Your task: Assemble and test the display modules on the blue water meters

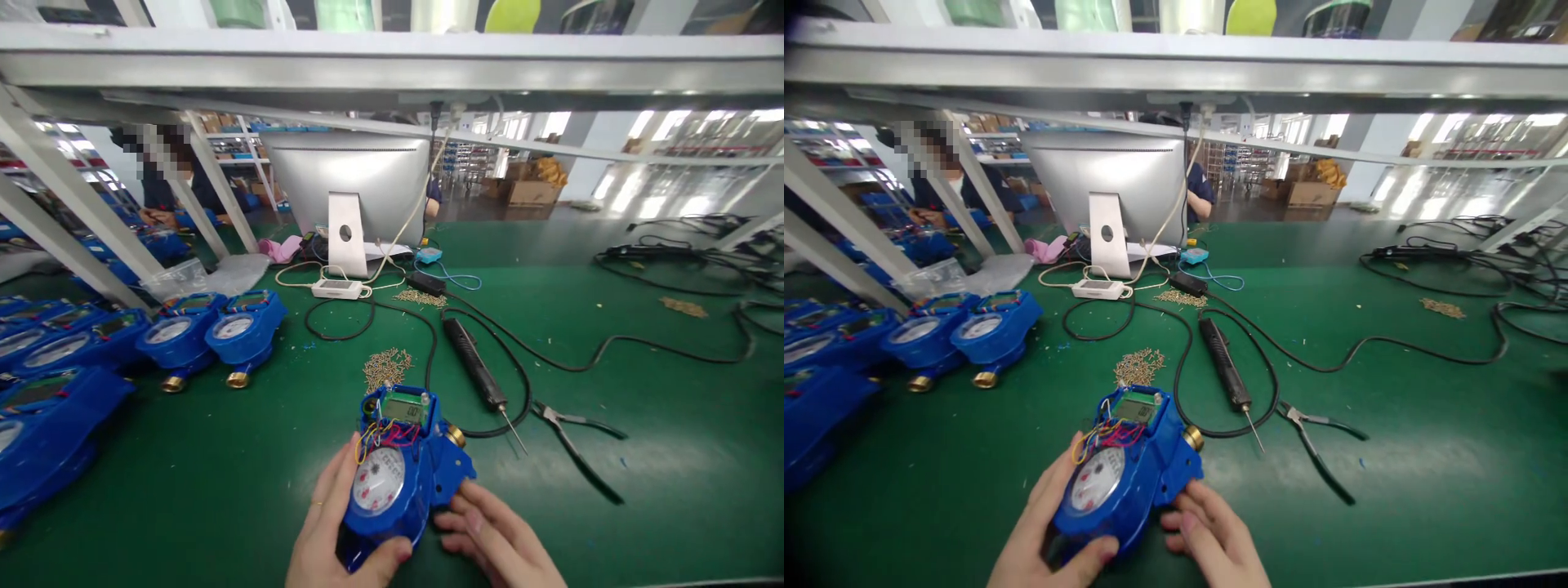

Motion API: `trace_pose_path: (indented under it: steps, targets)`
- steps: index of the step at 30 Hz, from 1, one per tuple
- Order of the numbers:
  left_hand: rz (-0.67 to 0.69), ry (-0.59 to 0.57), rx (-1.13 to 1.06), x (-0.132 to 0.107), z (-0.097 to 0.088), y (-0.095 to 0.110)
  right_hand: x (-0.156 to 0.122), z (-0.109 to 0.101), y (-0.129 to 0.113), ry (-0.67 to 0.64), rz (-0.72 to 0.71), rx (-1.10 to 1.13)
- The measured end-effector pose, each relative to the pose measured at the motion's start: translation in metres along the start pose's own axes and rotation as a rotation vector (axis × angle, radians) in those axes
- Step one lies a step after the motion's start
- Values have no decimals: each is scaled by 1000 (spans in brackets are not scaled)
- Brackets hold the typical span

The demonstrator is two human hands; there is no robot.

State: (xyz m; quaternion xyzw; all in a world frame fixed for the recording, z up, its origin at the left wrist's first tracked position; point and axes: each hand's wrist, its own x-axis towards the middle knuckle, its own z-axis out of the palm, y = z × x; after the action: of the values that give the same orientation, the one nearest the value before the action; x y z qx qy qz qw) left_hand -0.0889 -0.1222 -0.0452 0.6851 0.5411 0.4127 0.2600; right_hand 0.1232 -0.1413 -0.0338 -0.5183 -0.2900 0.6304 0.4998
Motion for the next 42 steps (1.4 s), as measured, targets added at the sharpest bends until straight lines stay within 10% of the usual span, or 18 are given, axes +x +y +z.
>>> trace_pose_path:
  steps: [11, 19, 28, 36, 42]
  targets:
    - [247, 66, 157, 13, 39, 23, 78, 3, -39, -99, -15, 27]
    - [174, -10, 69, 25, 1, 4, 63, -12, -54, 116, -237, -211]
    - [154, -154, 156, 88, -7, 38, 39, 3, -47, 34, -576, -722]
    - [152, -79, -232, 64, -4, 57, 16, 15, -58, -55, -564, -407]
    - [381, -110, -202, 35, -4, 17, 10, 5, -39, 1, -875, -477]
